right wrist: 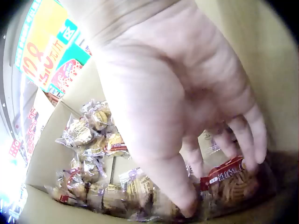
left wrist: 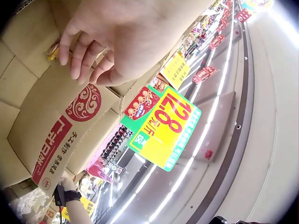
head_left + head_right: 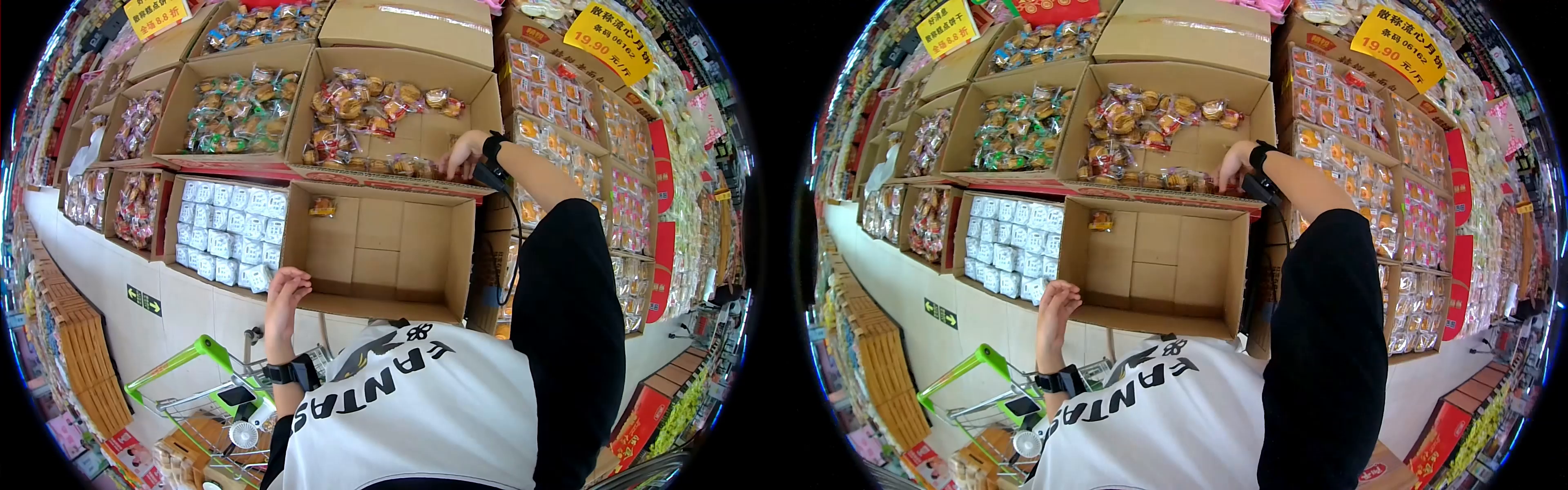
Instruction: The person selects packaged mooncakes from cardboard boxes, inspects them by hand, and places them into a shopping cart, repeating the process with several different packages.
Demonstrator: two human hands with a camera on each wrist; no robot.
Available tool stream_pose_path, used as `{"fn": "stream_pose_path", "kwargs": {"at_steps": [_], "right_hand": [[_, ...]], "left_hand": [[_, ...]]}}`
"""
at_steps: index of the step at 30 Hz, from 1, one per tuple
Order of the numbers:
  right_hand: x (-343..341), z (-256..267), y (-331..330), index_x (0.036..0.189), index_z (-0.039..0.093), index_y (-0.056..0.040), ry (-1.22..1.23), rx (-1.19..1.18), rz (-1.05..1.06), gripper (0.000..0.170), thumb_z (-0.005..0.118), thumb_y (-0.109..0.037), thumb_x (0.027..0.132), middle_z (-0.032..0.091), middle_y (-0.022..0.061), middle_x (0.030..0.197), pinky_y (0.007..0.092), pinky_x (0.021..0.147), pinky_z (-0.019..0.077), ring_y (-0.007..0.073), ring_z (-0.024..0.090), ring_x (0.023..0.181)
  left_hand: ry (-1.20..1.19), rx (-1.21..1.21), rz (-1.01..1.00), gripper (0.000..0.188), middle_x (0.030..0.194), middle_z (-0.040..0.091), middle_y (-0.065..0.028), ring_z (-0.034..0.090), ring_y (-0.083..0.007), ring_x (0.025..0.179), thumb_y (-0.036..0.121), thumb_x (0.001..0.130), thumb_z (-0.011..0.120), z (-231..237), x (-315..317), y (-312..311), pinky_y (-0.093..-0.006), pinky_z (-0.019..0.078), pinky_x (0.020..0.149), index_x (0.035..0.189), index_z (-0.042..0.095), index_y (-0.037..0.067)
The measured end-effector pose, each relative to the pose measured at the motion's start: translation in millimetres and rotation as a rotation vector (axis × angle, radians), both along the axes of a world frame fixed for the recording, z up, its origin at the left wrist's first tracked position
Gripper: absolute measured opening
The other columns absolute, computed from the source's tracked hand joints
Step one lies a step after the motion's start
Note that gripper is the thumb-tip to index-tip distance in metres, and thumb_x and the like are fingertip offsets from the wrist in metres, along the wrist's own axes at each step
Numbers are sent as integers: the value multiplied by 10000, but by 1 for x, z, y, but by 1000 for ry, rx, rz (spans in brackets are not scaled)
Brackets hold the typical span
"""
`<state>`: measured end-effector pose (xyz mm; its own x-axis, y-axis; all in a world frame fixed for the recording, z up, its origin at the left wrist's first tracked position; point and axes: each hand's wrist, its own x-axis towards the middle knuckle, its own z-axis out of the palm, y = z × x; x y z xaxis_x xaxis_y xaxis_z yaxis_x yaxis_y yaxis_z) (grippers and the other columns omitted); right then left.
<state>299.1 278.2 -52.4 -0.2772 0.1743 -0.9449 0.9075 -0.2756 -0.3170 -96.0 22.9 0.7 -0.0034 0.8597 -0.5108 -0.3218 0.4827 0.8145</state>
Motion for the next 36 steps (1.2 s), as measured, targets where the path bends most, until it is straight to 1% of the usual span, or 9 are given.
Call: {"fn": "stream_pose_path", "kwargs": {"at_steps": [5,7,9,12,14,17,18,25,36], "right_hand": [[4,-34,15,991,566,-93,-271,-80,260,344,610,-316,733,559,102,1051,368,729,406,247,514,906],[-1,-28,15,941,579,-164,-304,-98,474,358,660,-349,645,608,10,829,342,615,426,149,560,721],[-6,-17,11,874,590,-154,-333,-57,477,285,658,-316,650,612,-2,763,336,569,417,137,552,681],[-13,1,6,988,585,-85,-365,48,486,346,645,-290,716,586,83,1028,336,683,426,195,539,844],[-19,13,10,978,568,-48,-260,41,552,368,669,-264,698,601,99,950,322,594,436,198,556,744],[-6,-45,48,965,552,-21,-193,-75,595,381,679,-250,688,604,102,861,314,535,436,193,561,677],[-13,-13,38,758,545,-20,-36,-47,390,209,675,-157,668,566,47,640,255,492,412,147,535,556],[-50,23,23,708,556,-26,-7,207,446,210,665,-200,662,526,39,559,274,440,376,144,514,521],[-57,26,19,718,576,-6,40,203,458,257,685,-220,628,557,74,640,305,472,383,184,512,550]], "left_hand": [[9,10,13,95,869,539,-55,514,-119,789,55,819,446,3,-3,-1,-259,428,748,897,499,62],[10,14,18,98,869,539,-55,513,-119,789,56,818,444,4,-5,-2,-258,427,748,897,501,62],[19,5,17,102,863,539,-54,513,-117,788,58,818,440,3,-7,-3,-255,426,745,898,503,59],[29,2,19,105,863,540,-56,514,-117,786,56,817,438,2,-9,-4,-255,426,743,898,505,58],[29,11,23,103,865,541,-56,515,-117,785,60,819,440,1,-10,-4,-255,426,743,898,505,59],[29,16,27,98,867,543,-57,515,-118,784,66,825,444,3,-9,-2,-254,426,742,900,506,62],[29,14,24,95,867,544,-57,516,-119,784,69,828,446,4,-8,-2,-253,426,742,901,506,63],[24,18,33,96,866,549,-58,520,-120,791,63,831,446,3,-7,-2,-255,430,747,905,507,61],[23,19,29,110,877,554,-64,530,-129,801,61,826,454,3,-6,-4,-255,437,745,921,508,51]]}}
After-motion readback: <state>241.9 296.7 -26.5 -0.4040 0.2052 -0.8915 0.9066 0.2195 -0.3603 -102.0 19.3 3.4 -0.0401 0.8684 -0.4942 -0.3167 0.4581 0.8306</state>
